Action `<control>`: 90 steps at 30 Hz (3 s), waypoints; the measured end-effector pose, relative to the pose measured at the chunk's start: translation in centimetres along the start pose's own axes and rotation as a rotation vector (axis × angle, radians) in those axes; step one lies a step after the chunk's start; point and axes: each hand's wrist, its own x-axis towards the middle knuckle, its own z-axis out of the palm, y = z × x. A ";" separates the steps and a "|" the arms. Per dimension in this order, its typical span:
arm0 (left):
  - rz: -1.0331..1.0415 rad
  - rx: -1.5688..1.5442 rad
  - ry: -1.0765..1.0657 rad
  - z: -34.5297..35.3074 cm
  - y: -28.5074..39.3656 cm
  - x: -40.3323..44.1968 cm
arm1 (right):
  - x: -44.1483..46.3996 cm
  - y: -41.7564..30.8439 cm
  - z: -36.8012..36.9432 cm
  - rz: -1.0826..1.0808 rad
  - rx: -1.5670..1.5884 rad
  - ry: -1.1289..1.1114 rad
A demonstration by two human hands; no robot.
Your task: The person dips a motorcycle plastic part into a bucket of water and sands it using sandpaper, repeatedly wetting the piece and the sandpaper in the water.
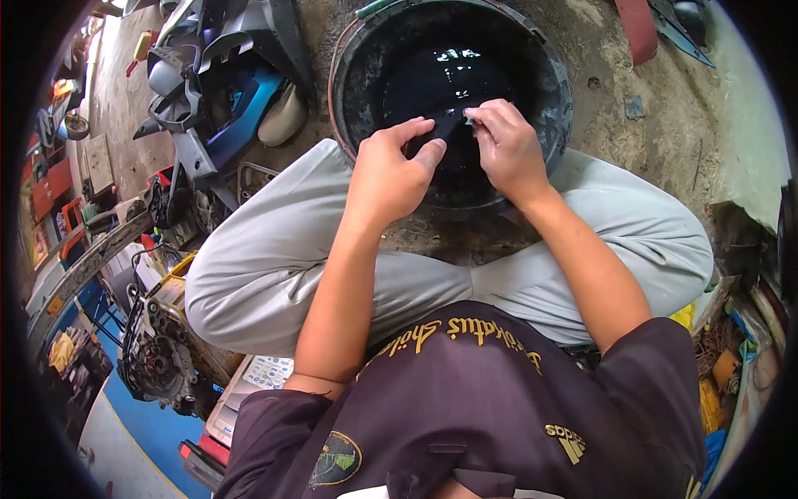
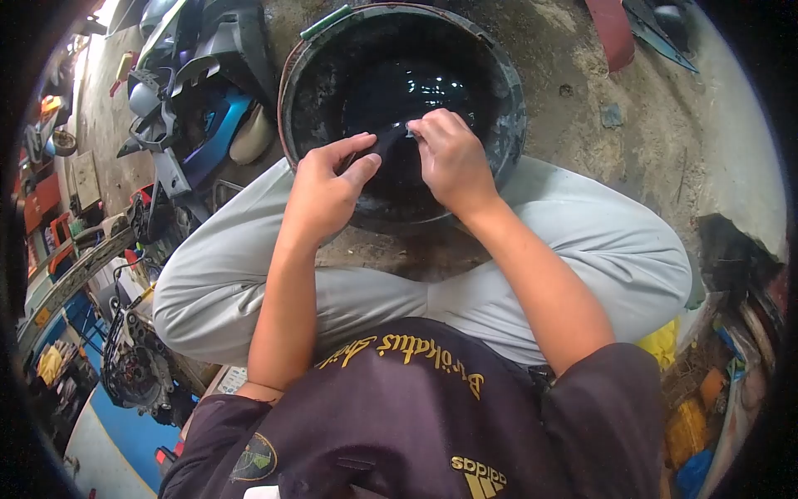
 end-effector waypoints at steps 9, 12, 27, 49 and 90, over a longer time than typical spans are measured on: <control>-0.042 -0.033 0.011 -0.1 0.3 0.0 | 0.0 -0.1 0.2 -0.081 -0.001 -0.029; -0.022 -0.025 0.018 0.1 0.3 0.0 | -0.1 -0.9 0.2 -0.148 0.023 -0.041; -0.043 -0.071 0.049 0.5 -0.1 0.3 | -0.2 -0.6 0.2 -0.127 -0.072 -0.039; -0.075 -0.065 0.068 0.2 0.6 2.2 | 0.8 1.1 0.8 -0.077 -0.167 0.021; -0.081 -0.122 0.039 -0.4 -0.3 3.8 | 1.6 -0.2 1.5 0.101 0.260 0.005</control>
